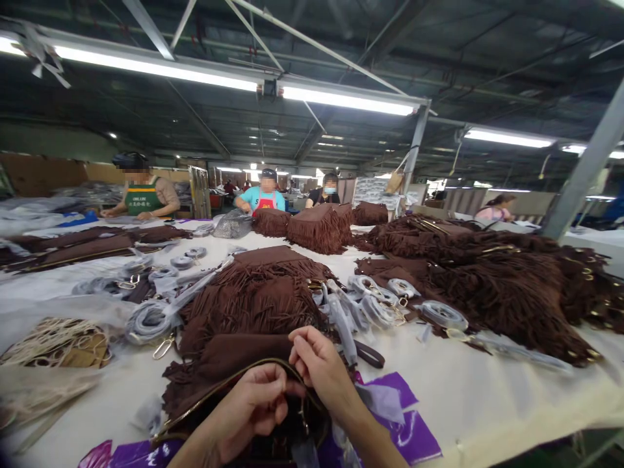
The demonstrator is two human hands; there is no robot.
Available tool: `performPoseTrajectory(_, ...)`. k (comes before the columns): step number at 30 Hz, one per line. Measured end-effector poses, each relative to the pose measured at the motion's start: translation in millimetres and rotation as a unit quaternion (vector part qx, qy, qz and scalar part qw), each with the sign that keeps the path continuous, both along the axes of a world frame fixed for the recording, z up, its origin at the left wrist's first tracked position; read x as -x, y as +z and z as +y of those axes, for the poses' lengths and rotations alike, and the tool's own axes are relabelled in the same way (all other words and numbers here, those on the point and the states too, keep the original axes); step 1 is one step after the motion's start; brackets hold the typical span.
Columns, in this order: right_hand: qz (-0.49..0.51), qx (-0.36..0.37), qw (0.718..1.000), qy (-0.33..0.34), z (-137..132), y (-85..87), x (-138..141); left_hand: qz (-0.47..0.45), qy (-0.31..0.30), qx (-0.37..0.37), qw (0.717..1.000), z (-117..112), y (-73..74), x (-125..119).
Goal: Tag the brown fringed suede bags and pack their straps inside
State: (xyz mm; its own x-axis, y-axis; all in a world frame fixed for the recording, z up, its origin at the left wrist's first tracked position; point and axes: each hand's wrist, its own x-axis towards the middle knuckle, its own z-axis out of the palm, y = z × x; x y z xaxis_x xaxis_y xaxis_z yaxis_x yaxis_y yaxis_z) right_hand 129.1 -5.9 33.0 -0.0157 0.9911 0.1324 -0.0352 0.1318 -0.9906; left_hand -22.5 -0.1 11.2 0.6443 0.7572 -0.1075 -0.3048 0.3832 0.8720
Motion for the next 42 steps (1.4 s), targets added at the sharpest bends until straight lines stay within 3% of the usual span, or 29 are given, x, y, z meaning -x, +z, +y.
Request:
performPoseTrajectory(4,-0.044,-0.024,0.999,0.018,-4,6.7,7,-0.014,-0.035,-0.027,0.999,-3,1.2,-6)
performPoseTrajectory(7,0.005,-0.006,1.000,0.030,-3,7.8,7,-0.055,-0.017,-0.020,0.998,-1,-8.5,-12)
performPoseTrajectory(10,0.135,0.022,0.990,-0.040,-5,4.3,-5,-0.083,-0.004,-0.021,0.996,1,-18.4,-16)
performPoseTrajectory(12,0.169,0.039,0.981,-0.090,-10,-0.3,-15,-0.090,-0.003,-0.025,0.996,1,-21.9,-17)
performPoseTrajectory(19,0.132,0.072,0.988,-0.040,-33,-17.4,-21,-0.078,0.001,-0.033,0.996,-1,-21.3,-18)
performPoseTrajectory(25,0.134,0.089,0.987,-0.026,-34,-15.2,-10,-0.047,0.006,-0.045,0.998,-1,-25.4,-19)
performPoseTrajectory(29,0.168,0.088,0.982,-0.013,-39,-17.0,-7,0.027,0.045,-0.099,0.994,-7,-14.3,-12)
performPoseTrajectory(33,0.130,0.104,0.985,-0.035,-46,-25.3,-7,0.070,0.079,-0.151,0.983,-14,-4.0,-2)
performPoseTrajectory(42,0.060,0.062,0.995,-0.057,-49,-32.4,-9,0.061,0.129,-0.151,0.978,-16,-17.1,-7)
